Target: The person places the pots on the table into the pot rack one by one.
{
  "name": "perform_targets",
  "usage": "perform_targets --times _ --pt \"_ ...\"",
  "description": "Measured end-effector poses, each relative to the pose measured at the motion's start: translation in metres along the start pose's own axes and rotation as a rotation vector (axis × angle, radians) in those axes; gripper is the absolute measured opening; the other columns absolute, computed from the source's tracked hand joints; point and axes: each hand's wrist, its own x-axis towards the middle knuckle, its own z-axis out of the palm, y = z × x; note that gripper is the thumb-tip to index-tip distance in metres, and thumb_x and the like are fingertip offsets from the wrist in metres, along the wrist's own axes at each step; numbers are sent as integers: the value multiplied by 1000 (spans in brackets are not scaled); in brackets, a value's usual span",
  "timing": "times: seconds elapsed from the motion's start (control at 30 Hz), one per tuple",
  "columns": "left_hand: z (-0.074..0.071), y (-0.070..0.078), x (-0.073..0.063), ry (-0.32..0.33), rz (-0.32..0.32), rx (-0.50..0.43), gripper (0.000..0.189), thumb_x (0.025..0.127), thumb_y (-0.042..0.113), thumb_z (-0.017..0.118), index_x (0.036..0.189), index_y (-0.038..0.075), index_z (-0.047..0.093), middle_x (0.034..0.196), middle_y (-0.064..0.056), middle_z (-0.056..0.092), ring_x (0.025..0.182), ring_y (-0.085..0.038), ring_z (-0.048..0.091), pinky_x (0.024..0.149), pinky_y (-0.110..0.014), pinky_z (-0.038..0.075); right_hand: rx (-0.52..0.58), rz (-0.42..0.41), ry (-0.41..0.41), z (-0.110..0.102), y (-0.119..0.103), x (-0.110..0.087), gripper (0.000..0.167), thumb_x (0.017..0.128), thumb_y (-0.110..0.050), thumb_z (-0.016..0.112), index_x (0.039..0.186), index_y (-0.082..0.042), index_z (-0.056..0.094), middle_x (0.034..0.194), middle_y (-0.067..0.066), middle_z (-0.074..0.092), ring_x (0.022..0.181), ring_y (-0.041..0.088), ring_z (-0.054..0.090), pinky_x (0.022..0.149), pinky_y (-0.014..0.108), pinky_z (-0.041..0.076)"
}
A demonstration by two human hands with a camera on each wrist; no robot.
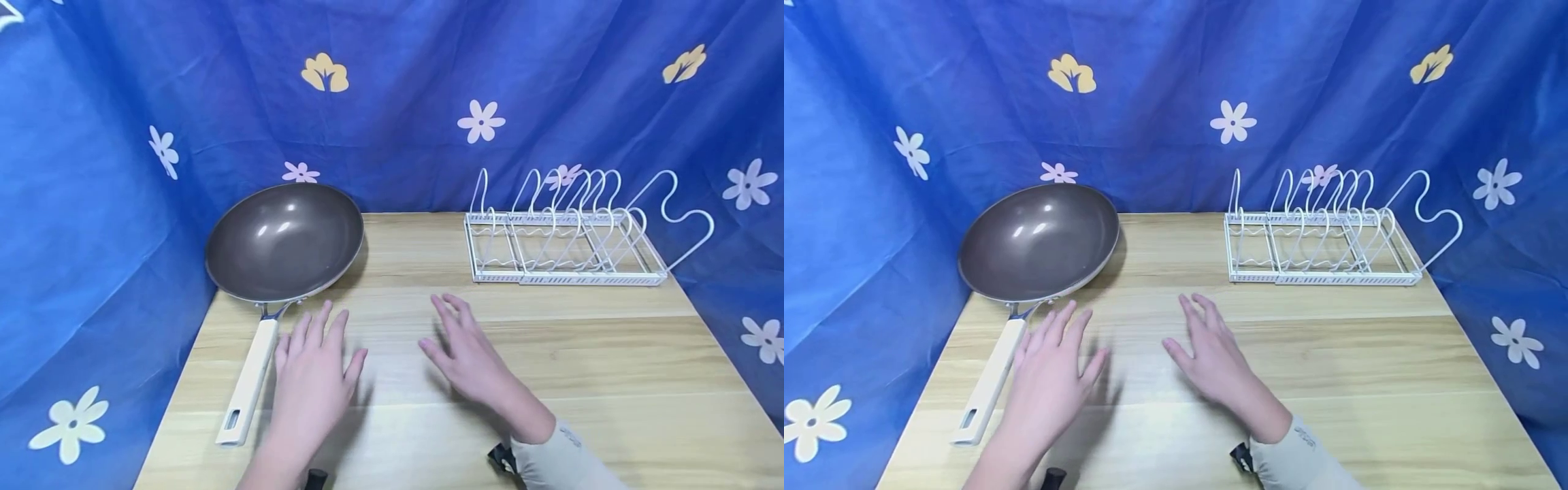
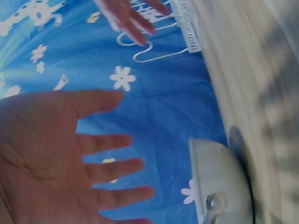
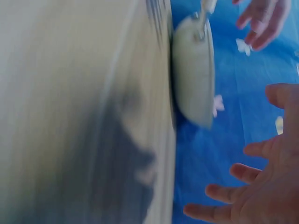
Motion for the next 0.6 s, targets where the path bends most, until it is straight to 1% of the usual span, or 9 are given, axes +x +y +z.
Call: perform_targets --times 0.1,0.2,0.3,0.4,0.43,0.5,0.57,0.6 --pt "-12 -8 -11 -19 12 -8 64 103 42 72 156 10 57 168 -19 48 153 -50 45 124 -77 30 32 -21 -49 16 -12 5 84 107 -50 63 173 -15 25 178 13 27 155 41 47 127 61 41" --pt "-25 -20 -20 -19 -3 -8 64 103 43 71 155 8 57 168 -21 48 152 -50 46 121 -77 31 65 -42 -96 29 -22 8 85 107 -50 64 173 -10 26 177 12 31 157 38 45 131 55 38" --pt "-35 -39 -28 -28 -43 -1 68 105 46 68 159 9 52 170 -22 43 150 -55 44 115 -80 33 101 -60 -142 38 -29 11 85 107 -50 63 172 -8 27 175 11 34 157 35 46 131 53 39" --pt "-42 -65 -35 -29 -78 8 75 104 51 68 163 9 46 170 -27 40 146 -60 43 112 -79 36 129 -73 -185 43 -36 14 84 108 -53 60 172 -9 28 173 9 36 153 32 51 128 52 43" --pt "-44 -75 -37 -46 -88 8 80 104 54 67 164 8 42 170 -30 38 145 -62 42 111 -80 37 141 -72 -197 45 -38 15 83 108 -54 60 172 -10 28 173 8 37 152 31 52 127 52 44" --pt "-46 -96 -36 -113 -116 -14 90 104 59 65 168 3 33 169 -36 35 146 -64 40 111 -79 37 160 -69 -216 47 -41 16 81 109 -55 58 172 -12 29 172 8 39 150 30 54 126 53 46" --pt "-48 -117 -32 -230 -160 -80 99 106 63 58 171 -1 19 168 -41 31 147 -66 38 110 -78 40 174 -62 -231 50 -42 17 80 109 -55 57 172 -13 29 171 8 39 151 30 53 126 53 45" --pt "-47 -128 -30 -291 -182 -135 100 108 63 55 171 -3 14 168 -41 31 147 -65 40 110 -73 45 181 -58 -237 52 -42 17 80 109 -54 57 172 -13 29 171 8 39 151 30 53 126 54 45"
